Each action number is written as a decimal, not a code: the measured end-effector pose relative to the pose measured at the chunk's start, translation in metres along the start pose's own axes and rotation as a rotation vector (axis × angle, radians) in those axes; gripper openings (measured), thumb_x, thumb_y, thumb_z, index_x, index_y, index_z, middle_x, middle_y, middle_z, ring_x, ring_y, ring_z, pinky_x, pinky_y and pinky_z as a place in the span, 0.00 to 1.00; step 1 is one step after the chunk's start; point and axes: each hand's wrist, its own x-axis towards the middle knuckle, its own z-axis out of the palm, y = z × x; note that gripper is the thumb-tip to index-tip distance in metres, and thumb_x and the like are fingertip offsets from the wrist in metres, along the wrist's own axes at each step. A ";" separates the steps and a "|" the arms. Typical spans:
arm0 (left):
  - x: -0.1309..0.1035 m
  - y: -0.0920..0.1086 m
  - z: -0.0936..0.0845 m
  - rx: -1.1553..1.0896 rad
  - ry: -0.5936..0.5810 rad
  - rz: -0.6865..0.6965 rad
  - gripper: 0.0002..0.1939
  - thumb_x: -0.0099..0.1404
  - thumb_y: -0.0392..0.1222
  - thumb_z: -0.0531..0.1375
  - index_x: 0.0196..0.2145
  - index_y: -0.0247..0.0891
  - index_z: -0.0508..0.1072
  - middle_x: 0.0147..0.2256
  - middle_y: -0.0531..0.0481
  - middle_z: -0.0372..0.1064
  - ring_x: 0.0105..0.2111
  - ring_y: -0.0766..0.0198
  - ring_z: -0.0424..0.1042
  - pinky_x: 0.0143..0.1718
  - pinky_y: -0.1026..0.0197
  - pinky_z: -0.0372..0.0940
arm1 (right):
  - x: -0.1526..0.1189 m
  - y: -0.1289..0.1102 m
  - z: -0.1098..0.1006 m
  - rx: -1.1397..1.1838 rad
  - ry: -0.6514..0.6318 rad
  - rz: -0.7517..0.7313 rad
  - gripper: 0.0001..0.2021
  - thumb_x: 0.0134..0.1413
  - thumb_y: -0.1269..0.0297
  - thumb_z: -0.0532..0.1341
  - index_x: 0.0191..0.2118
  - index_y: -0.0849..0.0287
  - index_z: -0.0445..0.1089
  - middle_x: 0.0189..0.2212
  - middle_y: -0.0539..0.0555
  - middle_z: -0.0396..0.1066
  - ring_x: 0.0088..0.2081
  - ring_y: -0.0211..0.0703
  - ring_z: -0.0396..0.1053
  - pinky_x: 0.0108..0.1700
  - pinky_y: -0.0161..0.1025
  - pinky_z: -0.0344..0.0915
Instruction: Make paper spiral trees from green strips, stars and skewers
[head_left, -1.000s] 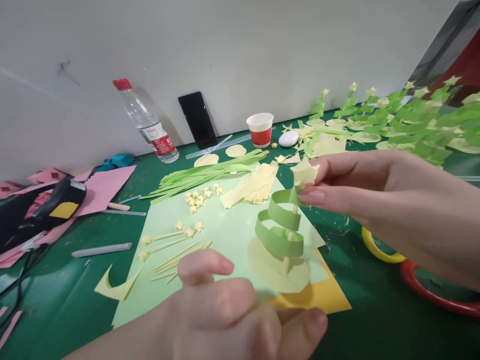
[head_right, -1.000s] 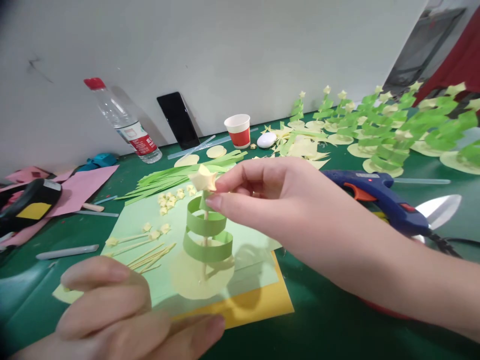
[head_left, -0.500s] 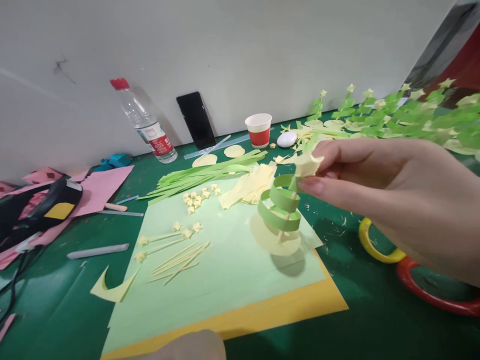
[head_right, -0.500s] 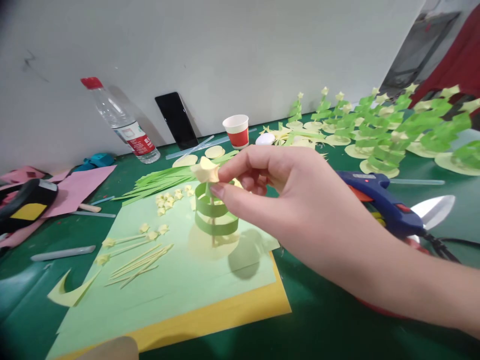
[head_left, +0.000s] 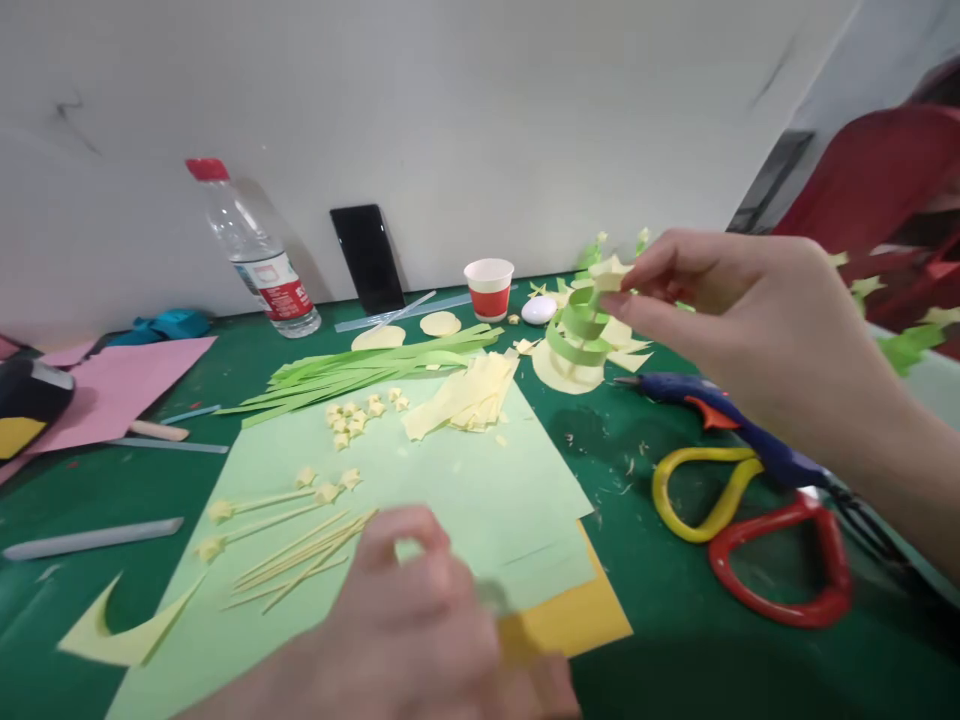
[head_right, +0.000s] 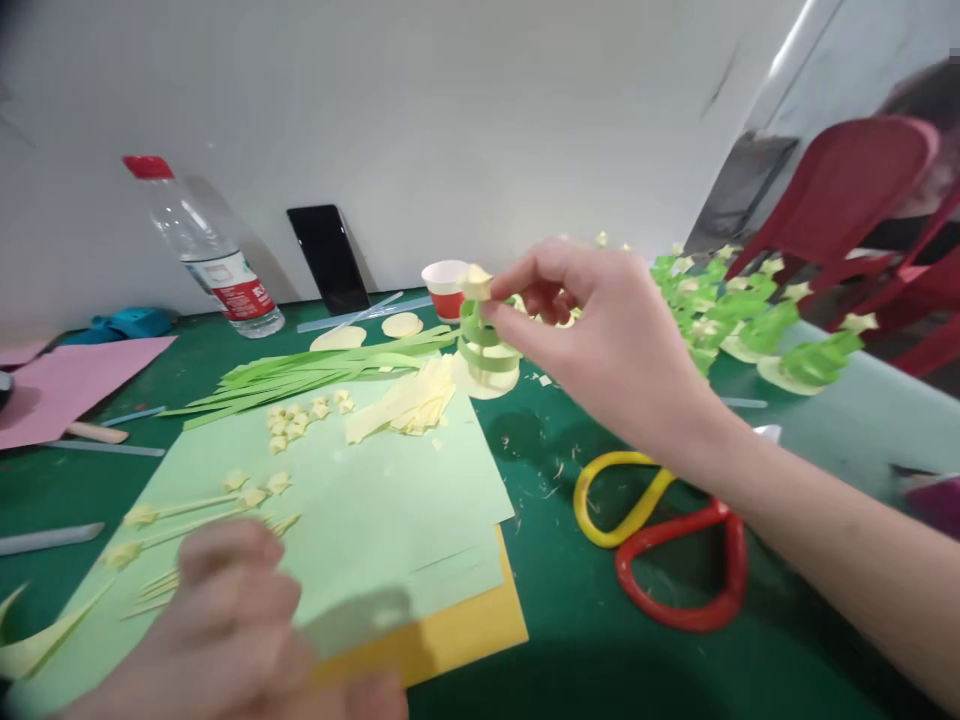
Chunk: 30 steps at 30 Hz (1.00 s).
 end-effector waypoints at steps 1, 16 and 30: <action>0.010 -0.006 0.000 -0.004 0.050 0.049 0.07 0.60 0.36 0.58 0.33 0.50 0.71 0.19 0.57 0.58 0.24 0.63 0.59 0.33 0.57 0.56 | 0.006 0.002 -0.005 0.003 0.037 0.053 0.04 0.43 0.65 0.61 0.23 0.58 0.69 0.19 0.45 0.64 0.25 0.32 0.59 0.27 0.34 0.54; 0.027 -0.040 0.028 0.003 0.028 -0.059 0.16 0.66 0.37 0.48 0.21 0.38 0.63 0.17 0.57 0.60 0.21 0.67 0.57 0.36 0.57 0.55 | -0.004 0.063 -0.063 -0.319 0.096 0.462 0.07 0.54 0.66 0.59 0.31 0.65 0.67 0.20 0.44 0.62 0.18 0.27 0.57 0.20 0.27 0.58; 0.027 -0.035 0.029 -0.012 -0.008 -0.044 0.09 0.64 0.36 0.49 0.29 0.40 0.67 0.25 0.55 0.68 0.26 0.64 0.64 0.40 0.55 0.55 | 0.007 0.105 -0.037 -0.386 -0.017 0.630 0.12 0.58 0.60 0.55 0.43 0.63 0.65 0.39 0.54 0.66 0.36 0.39 0.67 0.36 0.40 0.67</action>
